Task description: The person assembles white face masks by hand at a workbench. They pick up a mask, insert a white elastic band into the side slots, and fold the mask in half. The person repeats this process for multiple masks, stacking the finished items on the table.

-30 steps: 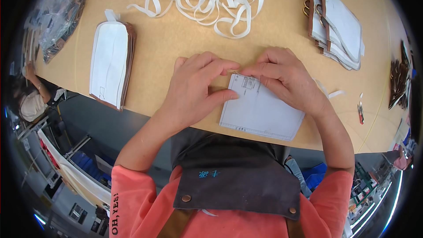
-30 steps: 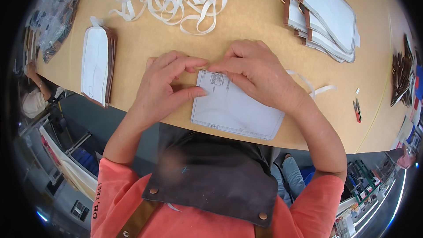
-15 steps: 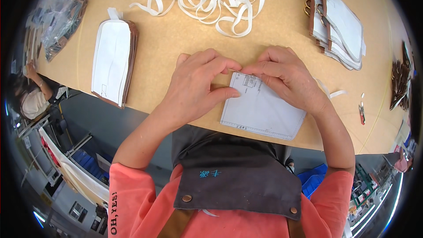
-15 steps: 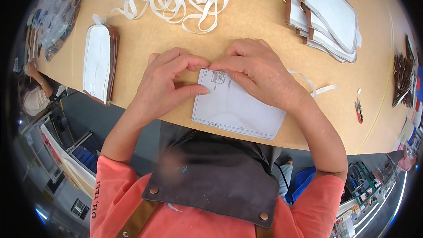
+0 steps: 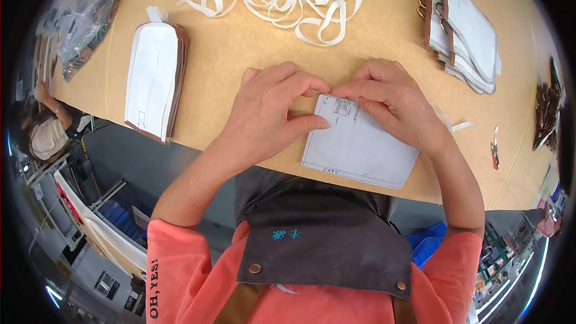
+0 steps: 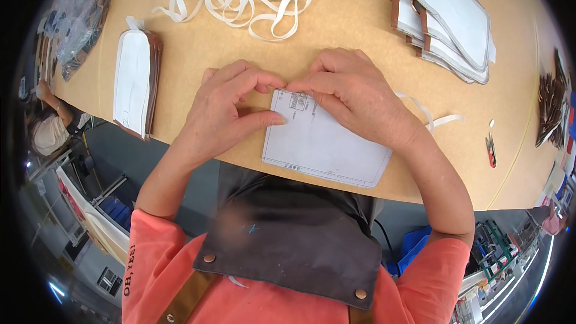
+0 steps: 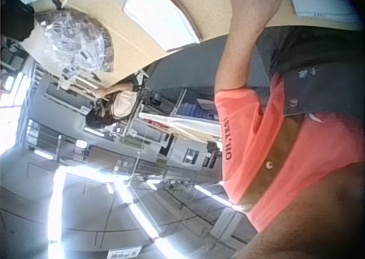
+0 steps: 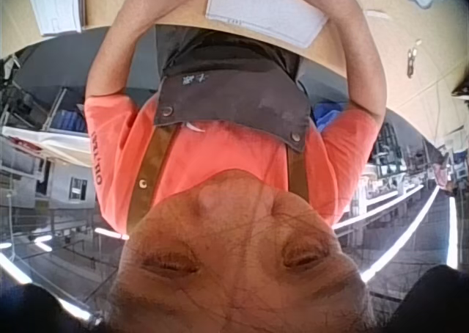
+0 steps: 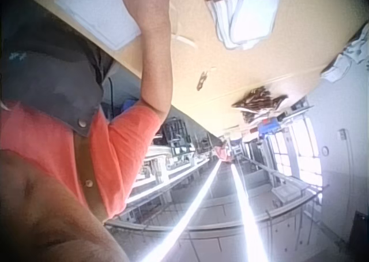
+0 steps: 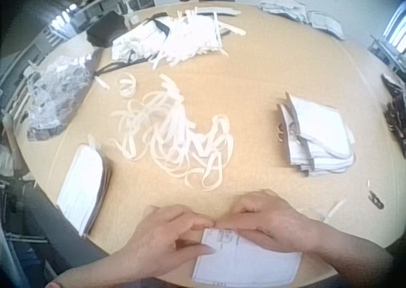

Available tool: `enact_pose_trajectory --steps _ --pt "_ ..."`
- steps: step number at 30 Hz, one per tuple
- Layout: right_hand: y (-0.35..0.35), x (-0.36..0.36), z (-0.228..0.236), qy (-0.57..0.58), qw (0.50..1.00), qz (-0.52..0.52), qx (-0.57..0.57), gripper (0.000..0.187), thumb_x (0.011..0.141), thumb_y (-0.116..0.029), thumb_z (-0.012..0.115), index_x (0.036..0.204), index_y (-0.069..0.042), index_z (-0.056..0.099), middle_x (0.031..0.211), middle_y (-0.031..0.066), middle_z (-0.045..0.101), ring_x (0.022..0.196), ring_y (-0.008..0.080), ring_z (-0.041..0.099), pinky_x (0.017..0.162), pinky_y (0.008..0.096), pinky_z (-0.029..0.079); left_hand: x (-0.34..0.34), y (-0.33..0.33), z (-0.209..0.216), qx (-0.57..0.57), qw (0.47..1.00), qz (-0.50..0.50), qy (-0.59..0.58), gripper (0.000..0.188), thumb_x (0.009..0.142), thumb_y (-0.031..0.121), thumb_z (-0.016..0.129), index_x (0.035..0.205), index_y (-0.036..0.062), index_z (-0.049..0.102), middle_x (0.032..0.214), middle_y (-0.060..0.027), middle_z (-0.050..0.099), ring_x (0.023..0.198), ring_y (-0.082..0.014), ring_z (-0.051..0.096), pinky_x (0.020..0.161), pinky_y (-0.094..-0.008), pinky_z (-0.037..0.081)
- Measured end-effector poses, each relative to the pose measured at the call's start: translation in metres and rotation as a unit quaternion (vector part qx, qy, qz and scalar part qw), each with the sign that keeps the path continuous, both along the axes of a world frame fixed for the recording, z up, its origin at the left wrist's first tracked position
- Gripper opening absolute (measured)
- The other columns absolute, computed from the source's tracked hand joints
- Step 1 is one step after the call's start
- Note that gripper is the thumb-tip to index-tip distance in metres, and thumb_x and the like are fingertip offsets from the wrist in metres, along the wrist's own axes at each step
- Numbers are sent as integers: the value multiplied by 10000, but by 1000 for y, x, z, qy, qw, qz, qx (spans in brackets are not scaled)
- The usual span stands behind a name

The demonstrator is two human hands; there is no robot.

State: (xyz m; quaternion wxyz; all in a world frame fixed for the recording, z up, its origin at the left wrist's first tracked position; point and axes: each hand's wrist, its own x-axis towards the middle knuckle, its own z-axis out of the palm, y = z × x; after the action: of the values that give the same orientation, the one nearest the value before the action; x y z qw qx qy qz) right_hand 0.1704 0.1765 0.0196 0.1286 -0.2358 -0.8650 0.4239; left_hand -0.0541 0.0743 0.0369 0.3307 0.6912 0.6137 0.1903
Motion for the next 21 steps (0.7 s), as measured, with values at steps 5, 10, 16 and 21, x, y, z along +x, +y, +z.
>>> enact_pose_trajectory --steps 5,10,16,21 --pt "0 0 1 -3 1000 2 -3 224 863 -51 658 1049 -141 742 856 22 602 854 234 586 811 366 442 0 0 1 -4 1000 -1 -3 366 741 243 831 1063 160 680 917 5 616 866 -166 598 809 -311 369" --pt "-1 1 2 -7 1000 1 -1 220 870 -55 653 1053 -142 740 859 24 607 867 234 585 830 369 437 -1 0 0 2 1000 -8 -10 346 755 254 823 1055 164 677 910 5 610 867 -166 599 800 -316 362" --pt "-2 4 1 -5 1000 -3 -2 208 874 -51 640 1046 -122 733 886 46 622 887 255 590 831 377 437 -3 3 2 -1 999 -38 33 345 764 281 814 1058 174 669 894 0 595 865 -173 603 806 -332 353" --pt "-3 14 6 -27 1000 -10 -1 199 866 -30 632 1035 -89 719 896 60 628 901 277 591 824 389 446 -3 2 1 7 998 -44 46 355 769 287 810 1070 176 658 899 -1 596 853 -171 606 794 -330 351"
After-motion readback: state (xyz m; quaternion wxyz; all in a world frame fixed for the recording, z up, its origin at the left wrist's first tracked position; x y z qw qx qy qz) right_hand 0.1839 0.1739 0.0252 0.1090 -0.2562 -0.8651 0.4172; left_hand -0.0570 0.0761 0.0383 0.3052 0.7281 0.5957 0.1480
